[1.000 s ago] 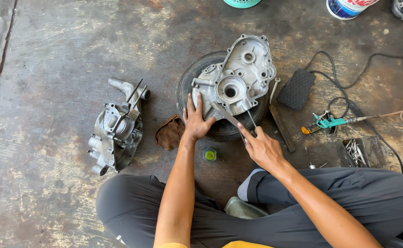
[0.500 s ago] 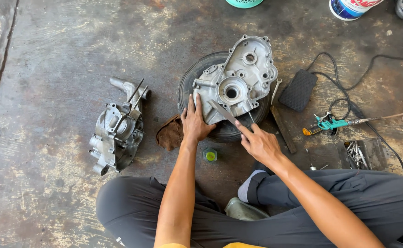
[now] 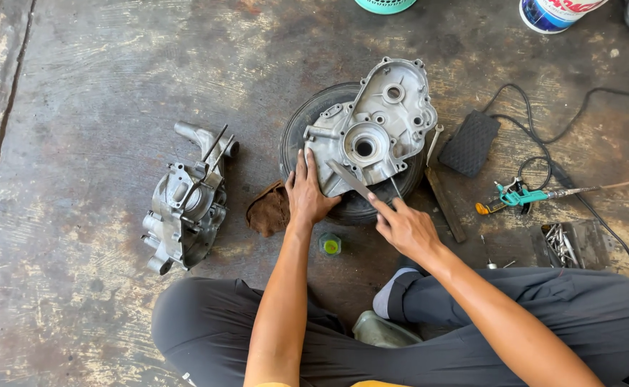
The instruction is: The person sits on the floor and uses a metal file to smooth the surface of a silver engine casing resting on a tire. They repeatedly file different sections of the casing and occasionally wipe the surface with their hand.
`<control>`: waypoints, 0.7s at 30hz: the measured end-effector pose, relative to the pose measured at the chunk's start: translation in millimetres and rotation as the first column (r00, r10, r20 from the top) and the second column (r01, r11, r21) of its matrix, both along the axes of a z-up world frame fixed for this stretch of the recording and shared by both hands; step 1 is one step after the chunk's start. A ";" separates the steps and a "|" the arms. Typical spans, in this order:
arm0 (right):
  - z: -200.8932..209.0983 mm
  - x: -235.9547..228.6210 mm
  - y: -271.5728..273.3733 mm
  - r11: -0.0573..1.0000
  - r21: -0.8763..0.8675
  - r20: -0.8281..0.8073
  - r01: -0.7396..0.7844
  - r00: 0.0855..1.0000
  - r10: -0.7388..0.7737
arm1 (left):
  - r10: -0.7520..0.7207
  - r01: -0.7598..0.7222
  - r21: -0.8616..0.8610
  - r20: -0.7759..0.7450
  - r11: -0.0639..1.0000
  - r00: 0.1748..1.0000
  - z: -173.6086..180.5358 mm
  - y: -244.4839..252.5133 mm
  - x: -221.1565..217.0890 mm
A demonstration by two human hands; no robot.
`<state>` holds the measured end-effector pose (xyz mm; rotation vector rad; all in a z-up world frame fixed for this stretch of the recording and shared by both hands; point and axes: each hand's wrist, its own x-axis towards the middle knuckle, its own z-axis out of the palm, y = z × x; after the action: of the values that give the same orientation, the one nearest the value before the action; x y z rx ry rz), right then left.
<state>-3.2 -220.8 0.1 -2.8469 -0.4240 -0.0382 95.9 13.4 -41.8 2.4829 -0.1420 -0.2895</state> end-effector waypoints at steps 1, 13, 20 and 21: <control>1.2 2.1 1.6 1.000 0.002 -0.001 0.000 1.000 0.000 | 0.000 0.000 0.002 -0.001 1.000 1.000 1.2 0.1 -0.9; 5.3 -6.5 10.0 0.997 -0.029 0.017 0.069 0.998 -0.068 | 0.003 -0.003 -0.015 0.020 1.000 1.000 0.8 0.6 -0.1; 2.3 -5.3 16.2 0.995 -0.009 -0.008 0.097 0.995 -0.097 | 0.006 -0.005 -0.016 0.020 1.000 1.000 5.7 -1.8 -0.9; 2.9 -1.3 18.6 0.995 0.004 -0.003 0.100 0.995 -0.100 | 0.008 -0.007 -0.025 0.021 1.000 1.000 7.8 -1.2 -0.4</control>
<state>-4.5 -202.2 3.0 -2.8614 -0.2798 -0.0538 95.5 12.3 -33.9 2.4615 -0.1441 -0.2572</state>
